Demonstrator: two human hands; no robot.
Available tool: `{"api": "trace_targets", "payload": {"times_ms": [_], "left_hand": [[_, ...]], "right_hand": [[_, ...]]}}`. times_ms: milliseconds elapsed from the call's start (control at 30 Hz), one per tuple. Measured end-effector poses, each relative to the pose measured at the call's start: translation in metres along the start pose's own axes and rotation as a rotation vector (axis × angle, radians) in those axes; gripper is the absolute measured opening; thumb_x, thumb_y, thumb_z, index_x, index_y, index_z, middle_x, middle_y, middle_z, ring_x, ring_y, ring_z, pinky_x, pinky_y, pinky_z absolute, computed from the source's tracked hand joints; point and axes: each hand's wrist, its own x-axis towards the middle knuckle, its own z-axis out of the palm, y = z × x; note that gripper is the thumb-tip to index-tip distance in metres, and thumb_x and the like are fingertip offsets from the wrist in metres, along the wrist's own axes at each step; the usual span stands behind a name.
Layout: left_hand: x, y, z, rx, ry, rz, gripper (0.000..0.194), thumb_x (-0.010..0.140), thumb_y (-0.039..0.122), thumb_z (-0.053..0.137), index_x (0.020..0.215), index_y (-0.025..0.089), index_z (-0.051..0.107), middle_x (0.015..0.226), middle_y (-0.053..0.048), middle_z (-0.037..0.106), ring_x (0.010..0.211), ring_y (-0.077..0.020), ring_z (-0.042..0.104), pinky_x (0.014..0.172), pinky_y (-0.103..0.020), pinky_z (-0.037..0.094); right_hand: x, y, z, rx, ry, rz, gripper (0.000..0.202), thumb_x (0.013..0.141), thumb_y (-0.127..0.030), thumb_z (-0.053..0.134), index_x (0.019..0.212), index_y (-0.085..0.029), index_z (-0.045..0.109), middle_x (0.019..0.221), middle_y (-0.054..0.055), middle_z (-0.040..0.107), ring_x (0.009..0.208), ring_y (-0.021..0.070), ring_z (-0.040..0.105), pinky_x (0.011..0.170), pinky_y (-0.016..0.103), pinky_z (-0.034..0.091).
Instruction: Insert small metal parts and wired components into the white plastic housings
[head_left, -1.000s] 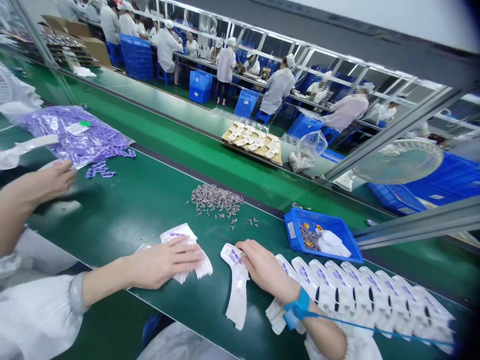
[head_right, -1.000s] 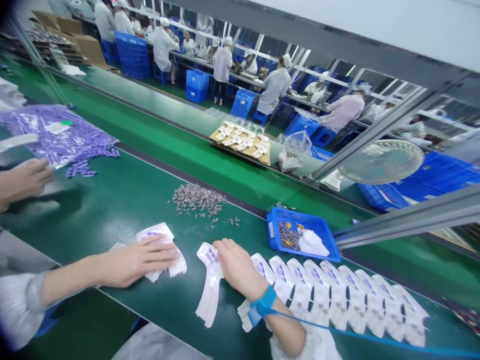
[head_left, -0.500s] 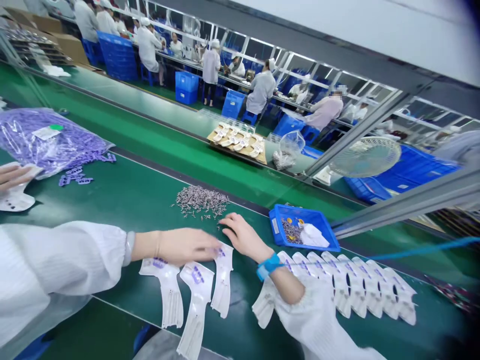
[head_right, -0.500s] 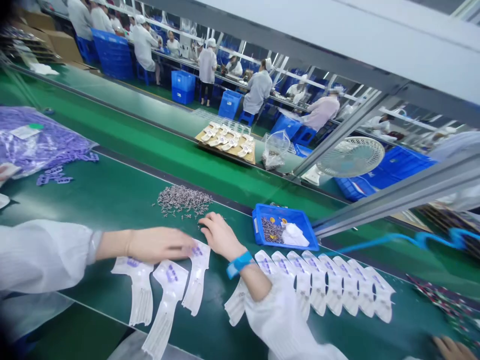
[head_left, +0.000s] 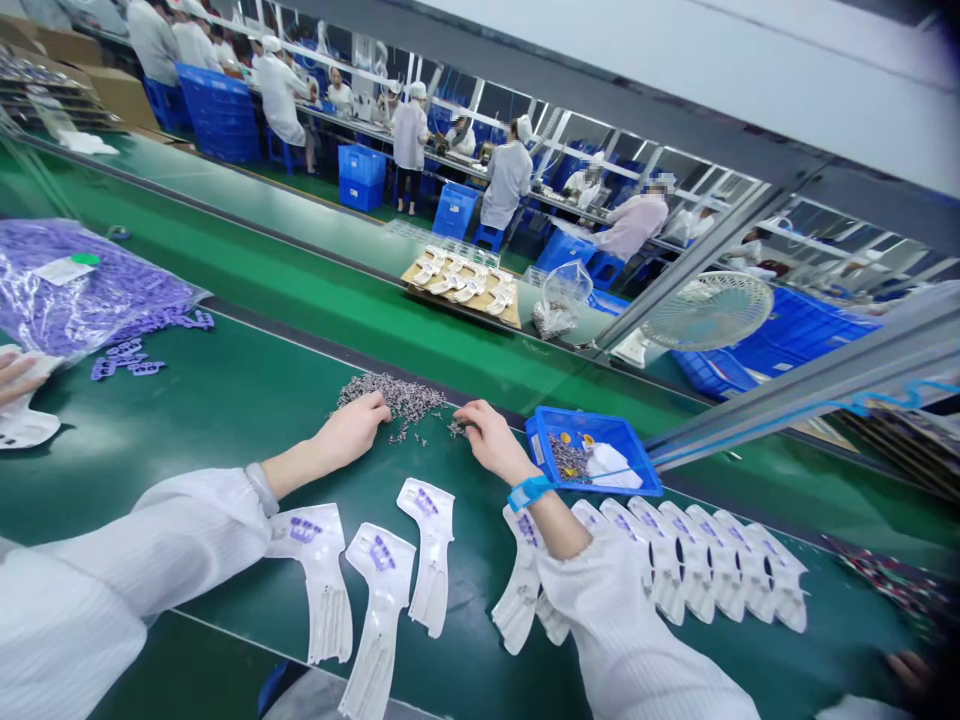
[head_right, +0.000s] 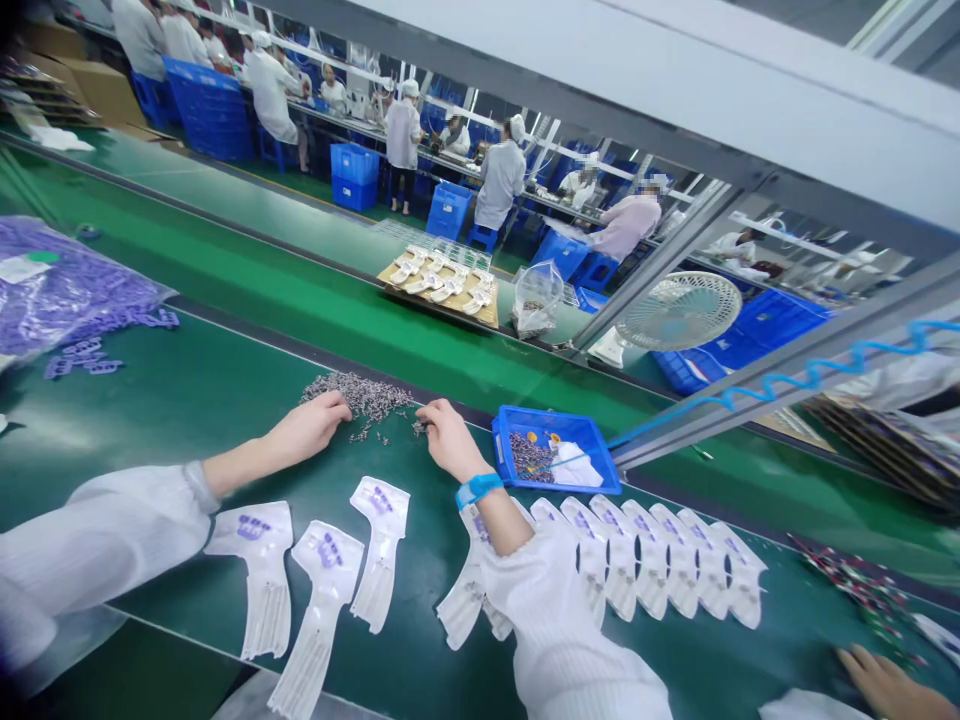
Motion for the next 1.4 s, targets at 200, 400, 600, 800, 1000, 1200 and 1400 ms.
{"api": "trace_targets", "payload": {"times_ms": [200,400,600,800,1000,1200,1400], "left_hand": [[0.007,0.029,0.009,-0.068,-0.054,0.136,0.030,0.091,0.007,0.042,0.104,0.019,0.067,0.104,-0.007,0.061,0.095,-0.0200,0.061,0.086,-0.031,0.051],[-0.002,0.015,0.006,-0.025,-0.064,0.072,0.046,0.082,-0.005,0.035,0.112,0.017,0.063,0.109,-0.010,0.060,0.094,-0.0218,0.063,0.081,-0.033,0.052],[0.012,0.026,0.008,-0.025,-0.046,0.045,0.029,0.090,0.007,0.044,0.109,0.017,0.063,0.106,-0.009,0.060,0.097,-0.0228,0.062,0.087,-0.035,0.050],[0.026,0.044,0.019,0.005,-0.123,0.051,0.013,0.087,0.007,0.052,0.088,0.015,0.062,0.089,-0.008,0.062,0.086,-0.0249,0.063,0.079,-0.035,0.049],[0.017,0.042,0.016,-0.005,-0.085,0.046,0.021,0.091,0.004,0.039,0.090,0.013,0.058,0.092,-0.014,0.061,0.093,-0.0287,0.060,0.089,-0.044,0.043],[0.016,0.032,-0.001,-0.179,0.030,-0.029,0.024,0.097,0.014,0.035,0.095,0.014,0.059,0.094,-0.012,0.059,0.090,-0.0261,0.060,0.086,-0.042,0.047],[0.001,0.031,-0.028,-0.474,0.170,-0.111,0.021,0.096,0.028,0.044,0.085,0.018,0.058,0.086,-0.005,0.061,0.083,-0.0203,0.059,0.083,-0.036,0.048]], "right_hand": [[0.005,-0.013,0.010,-0.078,-0.046,-0.001,0.033,0.089,-0.005,0.047,0.116,-0.016,0.061,0.117,0.010,0.056,0.113,0.0206,0.052,0.102,0.036,0.041],[0.004,-0.014,0.011,-0.195,-0.169,0.004,0.037,0.084,0.003,0.044,0.111,-0.014,0.064,0.112,0.011,0.056,0.108,0.0210,0.051,0.098,0.034,0.042],[0.018,-0.023,0.013,-0.205,-0.140,0.045,0.029,0.090,-0.007,0.048,0.114,-0.015,0.061,0.112,0.010,0.057,0.107,0.0221,0.051,0.096,0.035,0.040],[0.020,-0.025,0.016,-0.176,-0.195,0.038,0.025,0.086,-0.003,0.048,0.097,-0.019,0.064,0.100,0.005,0.060,0.092,0.0165,0.058,0.082,0.027,0.043],[0.028,-0.012,0.002,-0.228,-0.107,0.125,0.029,0.091,-0.005,0.041,0.108,-0.015,0.062,0.111,0.010,0.060,0.103,0.0187,0.058,0.090,0.029,0.042],[0.053,-0.019,0.019,-0.301,-0.142,0.141,0.020,0.095,-0.013,0.045,0.102,-0.015,0.063,0.110,0.013,0.062,0.102,0.0225,0.060,0.087,0.031,0.044],[0.055,-0.024,0.020,-0.370,-0.230,0.122,0.024,0.089,-0.004,0.047,0.105,-0.010,0.062,0.108,0.019,0.065,0.101,0.0263,0.063,0.083,0.032,0.045]]}}
